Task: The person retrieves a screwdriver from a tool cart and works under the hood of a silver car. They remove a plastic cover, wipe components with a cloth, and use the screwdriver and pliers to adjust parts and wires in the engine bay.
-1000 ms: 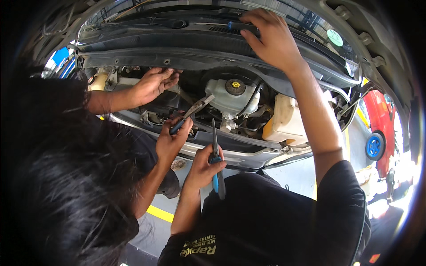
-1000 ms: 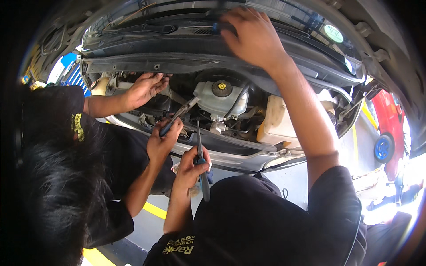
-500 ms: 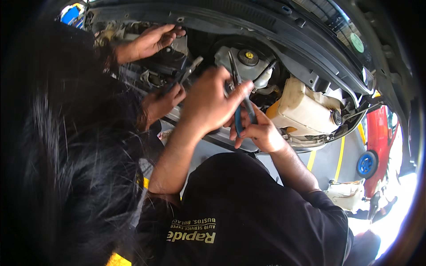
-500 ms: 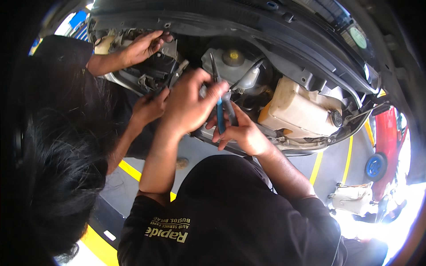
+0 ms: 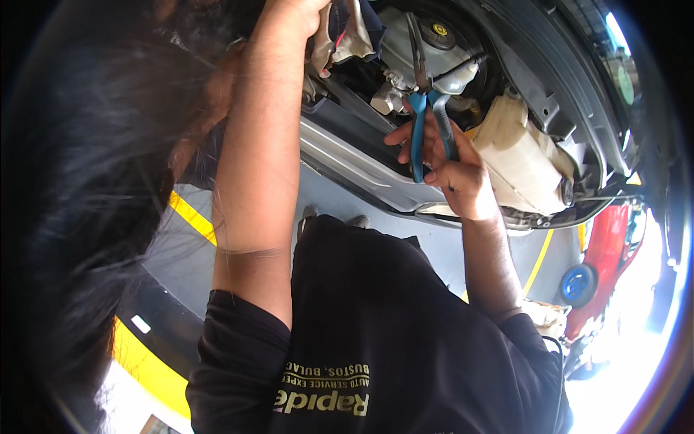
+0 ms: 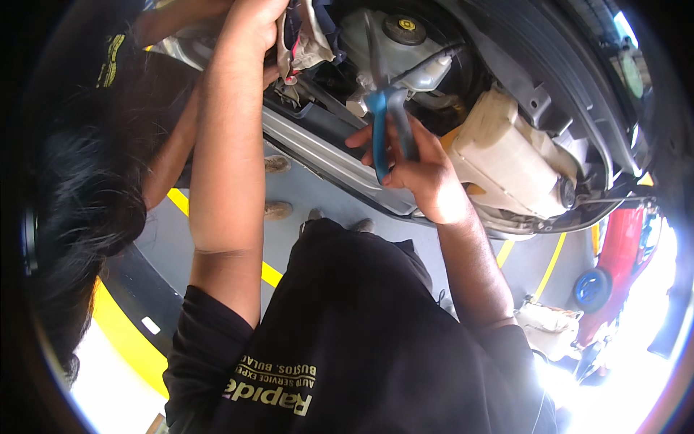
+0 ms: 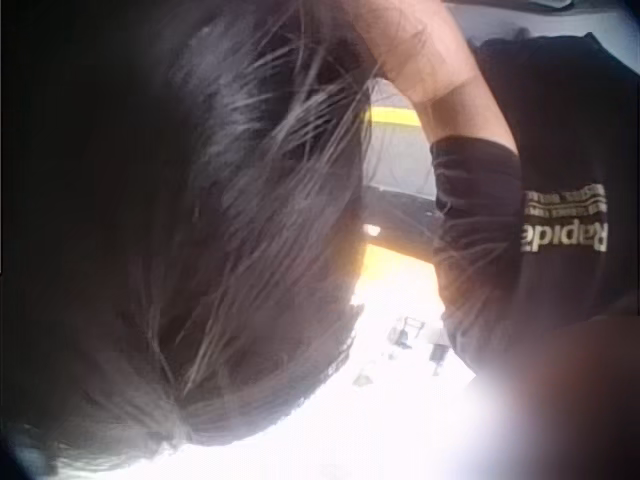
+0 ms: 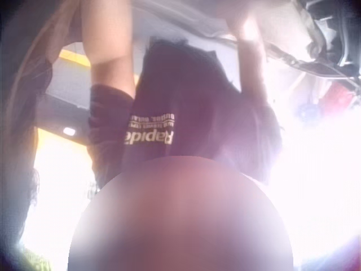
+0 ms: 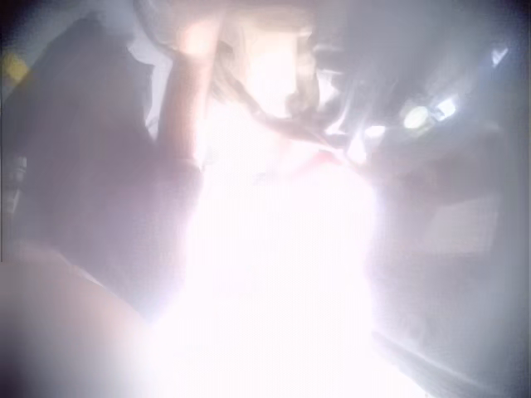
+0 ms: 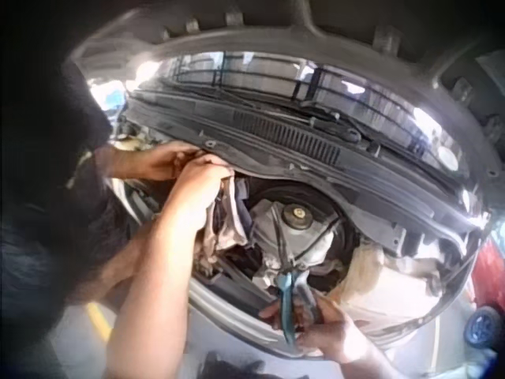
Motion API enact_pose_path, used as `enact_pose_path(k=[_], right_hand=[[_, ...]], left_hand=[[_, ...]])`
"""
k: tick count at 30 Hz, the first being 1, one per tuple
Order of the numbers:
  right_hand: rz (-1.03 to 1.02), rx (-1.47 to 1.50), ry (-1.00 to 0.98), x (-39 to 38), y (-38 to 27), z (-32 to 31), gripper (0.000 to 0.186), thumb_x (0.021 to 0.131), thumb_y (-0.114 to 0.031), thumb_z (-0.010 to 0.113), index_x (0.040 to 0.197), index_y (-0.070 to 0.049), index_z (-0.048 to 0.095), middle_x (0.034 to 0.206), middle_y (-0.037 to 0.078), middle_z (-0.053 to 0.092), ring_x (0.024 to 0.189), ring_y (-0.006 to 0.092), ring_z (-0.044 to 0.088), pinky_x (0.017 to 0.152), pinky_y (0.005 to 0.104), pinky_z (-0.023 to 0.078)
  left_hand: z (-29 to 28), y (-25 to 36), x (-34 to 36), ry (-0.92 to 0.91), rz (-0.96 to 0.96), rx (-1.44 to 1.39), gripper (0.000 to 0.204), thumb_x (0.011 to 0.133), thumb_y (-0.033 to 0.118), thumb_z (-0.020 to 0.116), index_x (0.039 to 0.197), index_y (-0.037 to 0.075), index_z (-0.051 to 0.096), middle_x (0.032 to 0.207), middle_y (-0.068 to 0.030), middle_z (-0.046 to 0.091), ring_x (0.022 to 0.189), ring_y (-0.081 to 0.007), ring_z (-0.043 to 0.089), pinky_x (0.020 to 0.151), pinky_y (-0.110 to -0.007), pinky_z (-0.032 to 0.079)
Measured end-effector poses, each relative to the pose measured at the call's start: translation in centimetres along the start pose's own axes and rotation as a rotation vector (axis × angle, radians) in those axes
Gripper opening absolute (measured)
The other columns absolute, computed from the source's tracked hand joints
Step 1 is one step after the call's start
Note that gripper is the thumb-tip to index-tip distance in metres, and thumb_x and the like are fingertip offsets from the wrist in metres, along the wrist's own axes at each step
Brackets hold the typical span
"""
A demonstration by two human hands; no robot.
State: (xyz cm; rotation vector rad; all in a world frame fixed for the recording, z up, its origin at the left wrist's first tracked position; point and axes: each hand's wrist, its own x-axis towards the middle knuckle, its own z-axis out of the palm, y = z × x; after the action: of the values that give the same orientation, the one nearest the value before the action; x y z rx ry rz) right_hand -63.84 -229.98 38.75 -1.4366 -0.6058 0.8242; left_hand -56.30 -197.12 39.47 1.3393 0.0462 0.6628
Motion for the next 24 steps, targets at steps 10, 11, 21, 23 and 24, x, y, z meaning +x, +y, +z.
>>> enact_pose_path(k=[10,11,21,23,24], right_hand=[[-0.112,-0.216,0.267,3.4,-0.2,3.2,0.049,0.081,-0.014,0.063,0.127,0.003,0.06,0.104,0.011,0.073,0.087,0.0191,0.067,0.083,0.0343,0.055],[-0.152,-0.256,0.277,3.6,-0.2,3.6,0.044,0.082,-0.015,0.064,0.122,0.003,0.061,0.098,0.011,0.073,0.086,0.0189,0.068,0.082,0.0342,0.055],[-0.135,-0.438,0.472,5.5,0.8,7.0,0.076,0.087,-0.007,0.067,0.158,-0.003,0.04,0.115,0.011,0.077,0.103,0.0154,0.071,0.094,0.0313,0.056],[-0.124,-0.455,0.498,5.8,1.2,7.0,0.072,0.088,-0.008,0.067,0.156,-0.004,0.043,0.116,0.012,0.078,0.103,0.0167,0.073,0.093,0.0317,0.056],[-0.119,-0.464,0.511,6.0,1.3,6.9,0.07,0.088,-0.008,0.067,0.154,-0.004,0.044,0.116,0.012,0.078,0.103,0.0174,0.073,0.093,0.0319,0.057]], left_hand=[[0.1,0.0,-1.4,0.074,-0.131,-0.249,0.051,0.093,-0.003,0.061,0.143,0.0,0.057,0.103,-0.0099,0.068,0.088,-0.0179,0.067,0.074,-0.028,0.057],[0.1,0.2,-1.7,-0.007,-0.155,-0.202,0.062,0.092,-0.001,0.064,0.152,0.001,0.05,0.108,-0.0105,0.07,0.086,-0.0174,0.068,0.071,-0.029,0.057],[1.1,-0.9,-3.5,-0.096,0.377,1.211,0.073,0.091,0.011,0.065,0.16,0.0,0.042,0.104,-0.0265,0.073,0.093,-0.0399,0.071,0.086,-0.044,0.057],[1.4,-1.2,-3.5,-0.057,0.498,1.335,0.071,0.091,0.014,0.068,0.157,0.0,0.046,0.108,-0.0318,0.071,0.1,-0.0459,0.07,0.091,-0.048,0.056],[1.6,-1.1,-3.6,-0.035,0.56,1.395,0.07,0.091,0.016,0.069,0.156,0.001,0.048,0.109,-0.0344,0.07,0.104,-0.0488,0.069,0.094,-0.05,0.055]])
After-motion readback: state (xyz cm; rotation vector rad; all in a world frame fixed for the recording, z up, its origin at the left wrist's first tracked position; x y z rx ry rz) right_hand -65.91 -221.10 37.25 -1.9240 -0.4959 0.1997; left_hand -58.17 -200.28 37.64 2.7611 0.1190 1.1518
